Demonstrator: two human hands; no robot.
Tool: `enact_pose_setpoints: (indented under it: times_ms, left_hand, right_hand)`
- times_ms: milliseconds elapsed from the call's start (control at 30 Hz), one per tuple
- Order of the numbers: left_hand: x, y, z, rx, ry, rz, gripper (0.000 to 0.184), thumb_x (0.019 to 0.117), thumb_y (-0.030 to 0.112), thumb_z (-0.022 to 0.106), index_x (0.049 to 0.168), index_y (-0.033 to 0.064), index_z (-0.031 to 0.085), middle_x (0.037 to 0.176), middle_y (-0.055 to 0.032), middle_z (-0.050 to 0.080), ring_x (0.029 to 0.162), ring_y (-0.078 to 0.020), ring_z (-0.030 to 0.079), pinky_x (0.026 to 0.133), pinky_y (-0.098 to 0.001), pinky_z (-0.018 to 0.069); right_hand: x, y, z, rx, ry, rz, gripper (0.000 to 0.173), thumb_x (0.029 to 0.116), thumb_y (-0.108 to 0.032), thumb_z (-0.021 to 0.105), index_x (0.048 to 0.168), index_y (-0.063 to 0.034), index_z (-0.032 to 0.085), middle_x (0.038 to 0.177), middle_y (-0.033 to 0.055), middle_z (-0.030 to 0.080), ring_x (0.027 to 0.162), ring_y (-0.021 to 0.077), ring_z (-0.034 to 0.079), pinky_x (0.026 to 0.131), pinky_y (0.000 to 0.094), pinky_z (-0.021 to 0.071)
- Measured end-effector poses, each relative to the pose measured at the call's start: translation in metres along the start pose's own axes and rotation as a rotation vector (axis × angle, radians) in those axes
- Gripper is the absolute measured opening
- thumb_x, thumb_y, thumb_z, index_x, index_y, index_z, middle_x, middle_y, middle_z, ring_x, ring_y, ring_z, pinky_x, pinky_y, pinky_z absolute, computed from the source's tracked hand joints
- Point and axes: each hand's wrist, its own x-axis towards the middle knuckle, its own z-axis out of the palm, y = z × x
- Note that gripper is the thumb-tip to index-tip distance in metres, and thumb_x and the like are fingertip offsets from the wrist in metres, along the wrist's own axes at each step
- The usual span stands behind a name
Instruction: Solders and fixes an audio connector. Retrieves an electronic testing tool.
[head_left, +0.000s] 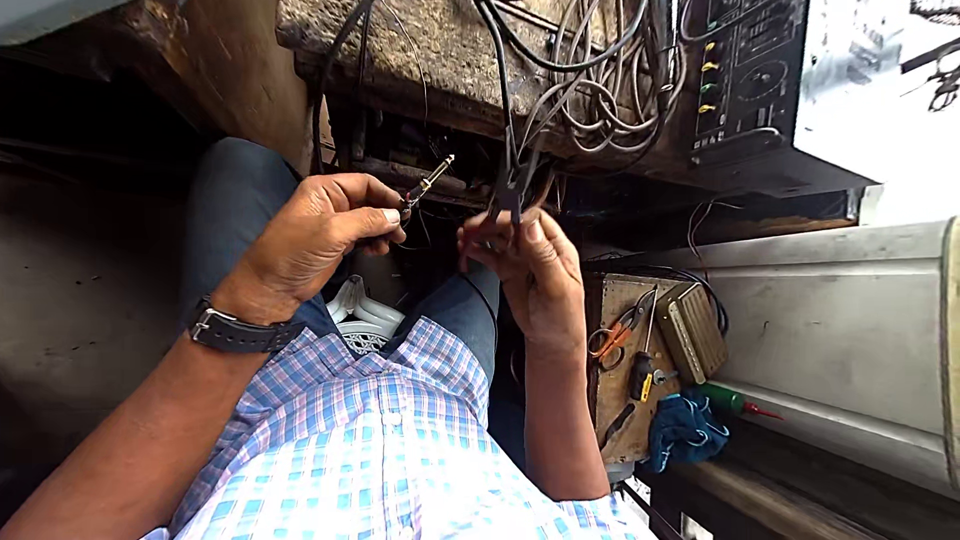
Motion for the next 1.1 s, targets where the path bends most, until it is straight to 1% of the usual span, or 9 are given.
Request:
enact_pose_setpoints:
  times_ms: [167,267,367,467,600,800,900,1033,1100]
  left_hand:
    - [0.003,-0.006,0.003,0.047,-0.07,0.096,0.015,0.0968,0.003,0.06,0.11,0.0024,0.067,0.092,-0.0068,0.071,0.078,-0.0124,0.067,0.07,-0.0244,0.0584]
    - [0.005,-0.01,0.006,0.014,-0.077,0.144,0.016,0.0968,0.002,0.062,0.112,0.003,0.066,0.094,-0.0058,0.071,0.079,-0.0129,0.068,0.072,-0.0259,0.0598]
    - [0.006,-0.013,0.013,-0.022,-0.057,0.191,0.016,0.0968,0.001,0.062,0.112,0.0022,0.065,0.098,-0.0067,0.071,0.086,-0.0159,0.07,0.081,-0.0308,0.0615]
    - [0.01,-0.014,0.02,-0.041,0.028,0.244,0.018,0.0958,0.002,0.063,0.113,0.0014,0.066,0.112,-0.0086,0.069,0.1,-0.0179,0.067,0.091,-0.0346,0.0583]
    - [0.01,-0.005,0.028,-0.108,0.15,0.324,0.019,0.0973,0.0,0.06,0.116,0.0013,0.065,0.119,-0.0074,0.066,0.105,-0.0156,0.066,0.095,-0.0322,0.0563]
    - [-0.004,0.007,0.029,-0.054,0.235,0.406,0.023,0.1069,0.009,0.049,0.125,0.0065,0.063,0.118,-0.003,0.067,0.104,-0.0115,0.066,0.089,-0.0271,0.0573]
    - [0.003,0.007,0.024,-0.045,0.204,0.43,0.036,0.1127,0.019,0.035,0.128,0.0028,0.064,0.131,-0.0079,0.065,0.117,-0.0172,0.064,0.099,-0.033,0.0555]
    - [0.008,0.009,0.029,-0.106,0.299,0.467,0.036,0.1133,0.023,0.037,0.118,0.0063,0.068,0.112,-0.0061,0.072,0.097,-0.011,0.071,0.08,-0.0246,0.0601]
    - [0.007,0.009,0.031,-0.097,0.341,0.501,0.033,0.1129,0.021,0.038,0.112,0.0077,0.068,0.106,-0.0042,0.072,0.093,-0.0104,0.07,0.079,-0.0248,0.0592]
  right_hand:
    - [-0.021,0.022,0.002,-0.006,0.048,0.07,0.032,0.1107,-0.036,0.041,0.105,-0.0087,0.057,0.101,0.0105,0.067,0.084,0.0181,0.069,0.073,0.0326,0.0604]
    - [-0.024,0.035,0.004,-0.004,0.155,0.073,0.034,0.1012,-0.042,0.064,0.111,-0.0117,0.052,0.091,0.0073,0.064,0.069,0.0124,0.063,0.059,0.0246,0.0549]
    - [-0.017,0.04,0.014,-0.065,0.179,0.073,0.055,0.0994,-0.044,0.066,0.14,-0.0122,0.048,0.096,0.0027,0.061,0.073,0.008,0.058,0.063,0.0218,0.0528]
    - [0.0,0.054,0.038,-0.046,0.203,-0.034,0.03,0.1061,-0.029,0.056,0.123,-0.0035,0.06,0.092,0.0005,0.06,0.076,0.005,0.057,0.069,0.023,0.0517]
    - [0.027,0.064,0.083,0.07,0.243,-0.236,0.02,0.099,-0.001,0.063,0.117,0.0008,0.056,0.123,0.0146,0.065,0.11,0.015,0.065,0.091,0.0286,0.0559]
    - [0.057,0.056,0.107,0.022,0.213,-0.354,0.025,0.0968,0.002,0.066,0.12,-0.0025,0.057,0.107,0.0073,0.066,0.096,0.0097,0.067,0.083,0.0247,0.0585]
    - [0.068,0.051,0.11,-0.008,0.196,-0.393,0.025,0.095,0.003,0.068,0.118,-0.0045,0.06,0.106,0.0057,0.065,0.095,0.0086,0.066,0.08,0.0237,0.059]
    - [0.075,0.048,0.113,-0.022,0.149,-0.423,0.023,0.0946,0.005,0.067,0.114,-0.0029,0.059,0.114,0.0118,0.065,0.094,0.0133,0.068,0.072,0.0246,0.0601]
    - [0.071,0.049,0.114,-0.059,0.132,-0.446,0.022,0.0947,0.004,0.067,0.114,-0.0039,0.059,0.116,0.0101,0.064,0.106,0.0147,0.066,0.085,0.0275,0.0599]
